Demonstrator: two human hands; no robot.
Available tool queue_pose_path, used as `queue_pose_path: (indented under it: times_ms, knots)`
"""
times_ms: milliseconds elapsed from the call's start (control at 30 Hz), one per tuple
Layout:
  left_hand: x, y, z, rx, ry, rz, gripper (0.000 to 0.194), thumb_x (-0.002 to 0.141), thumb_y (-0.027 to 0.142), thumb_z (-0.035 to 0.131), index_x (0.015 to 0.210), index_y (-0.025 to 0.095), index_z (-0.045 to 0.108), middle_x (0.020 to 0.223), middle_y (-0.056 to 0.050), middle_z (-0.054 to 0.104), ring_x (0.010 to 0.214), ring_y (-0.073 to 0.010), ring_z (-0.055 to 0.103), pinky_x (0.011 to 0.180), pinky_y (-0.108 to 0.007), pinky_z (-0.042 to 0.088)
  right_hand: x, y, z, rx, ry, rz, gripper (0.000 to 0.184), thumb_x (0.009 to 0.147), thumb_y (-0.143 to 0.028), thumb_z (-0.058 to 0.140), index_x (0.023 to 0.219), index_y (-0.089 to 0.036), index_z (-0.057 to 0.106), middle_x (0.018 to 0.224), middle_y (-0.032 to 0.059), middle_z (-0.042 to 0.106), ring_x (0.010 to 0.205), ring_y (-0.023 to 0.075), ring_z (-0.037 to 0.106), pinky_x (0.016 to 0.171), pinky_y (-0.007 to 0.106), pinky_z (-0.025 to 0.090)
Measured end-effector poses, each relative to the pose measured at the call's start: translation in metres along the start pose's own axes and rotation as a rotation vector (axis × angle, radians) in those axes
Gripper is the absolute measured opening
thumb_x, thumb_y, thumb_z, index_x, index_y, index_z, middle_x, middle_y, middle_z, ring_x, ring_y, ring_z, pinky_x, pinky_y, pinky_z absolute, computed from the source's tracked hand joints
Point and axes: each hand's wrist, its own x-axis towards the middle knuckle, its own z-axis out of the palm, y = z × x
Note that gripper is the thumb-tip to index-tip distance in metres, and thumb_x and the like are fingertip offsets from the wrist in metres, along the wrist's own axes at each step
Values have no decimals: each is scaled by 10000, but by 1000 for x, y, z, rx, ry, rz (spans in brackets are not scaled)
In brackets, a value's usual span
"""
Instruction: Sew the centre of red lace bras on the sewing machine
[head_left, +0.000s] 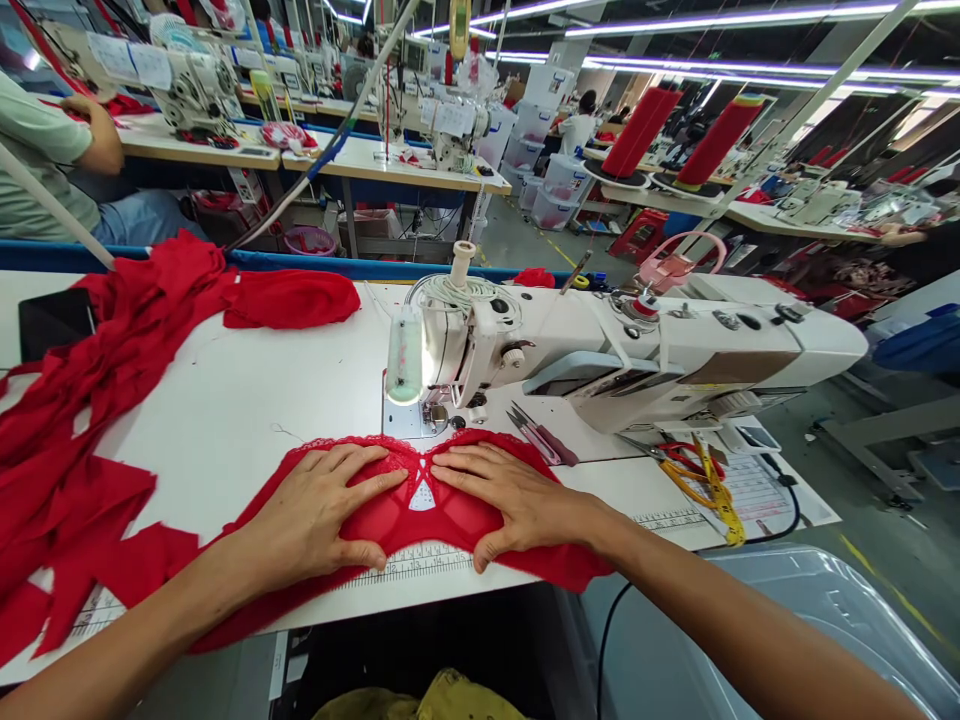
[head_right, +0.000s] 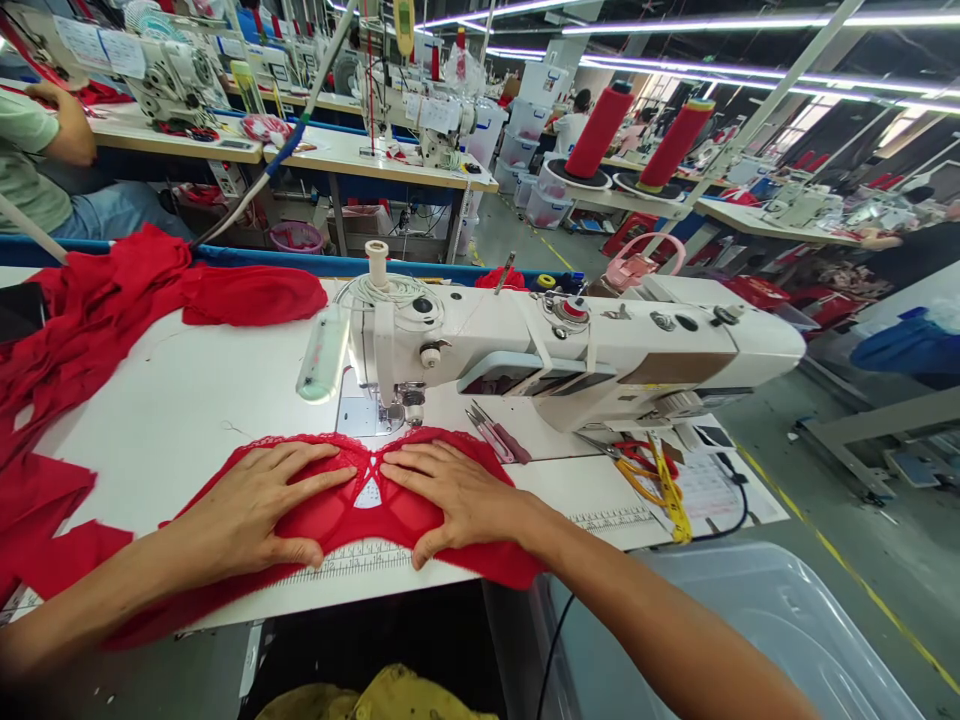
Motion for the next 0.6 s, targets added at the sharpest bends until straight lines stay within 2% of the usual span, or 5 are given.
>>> queue_pose_path:
  times_ms: [133,233,400,467,600]
  knots:
    - [-2,3,-2,17,-1,-5,832,759,782,620,1484,421,430,1536,-77,471,1337,-378,471,1065,-534,381,-2,-1,-3,15,-5,10,992,769,-608,774,1572,-259,307,1633,98,290,1500,317,230,1232,500,155]
    - [-4,13,-9,-7,32,0,713,840,653,648,1462,342,490,1510,-95,501,1336,-363,484,1047,-506,440,-4,-11,-8,33,16,40,887,786,-574,775,1524,-237,416,1610,108,341,1481,322,290,1220,497,225]
    - [8,34,-11,-135,259,34,360,1046,311,400,1292,162,616,1303,-105,655,1195,-234,611,1009,-371,529,5,-34,1,53,405,49,340,1005,-346,558,1318,-236,630,1362,70,625,1272,223,550,1088,380,456]
    - [16,37,-3,-124,335,110,343,1051,242,376,1243,114,630,1245,-123,683,1148,-219,639,998,-357,546,13,-35,11,11,504,27,289,1028,-291,493,1255,-226,660,1267,70,676,1192,221,596,1033,378,501]
    - [23,35,21,15,418,215,318,1025,252,461,1201,60,642,1201,-171,700,1134,-280,654,999,-449,559,23,-23,29,-135,553,29,252,1017,-286,516,1167,-189,694,1177,89,717,1094,253,638,971,416,527]
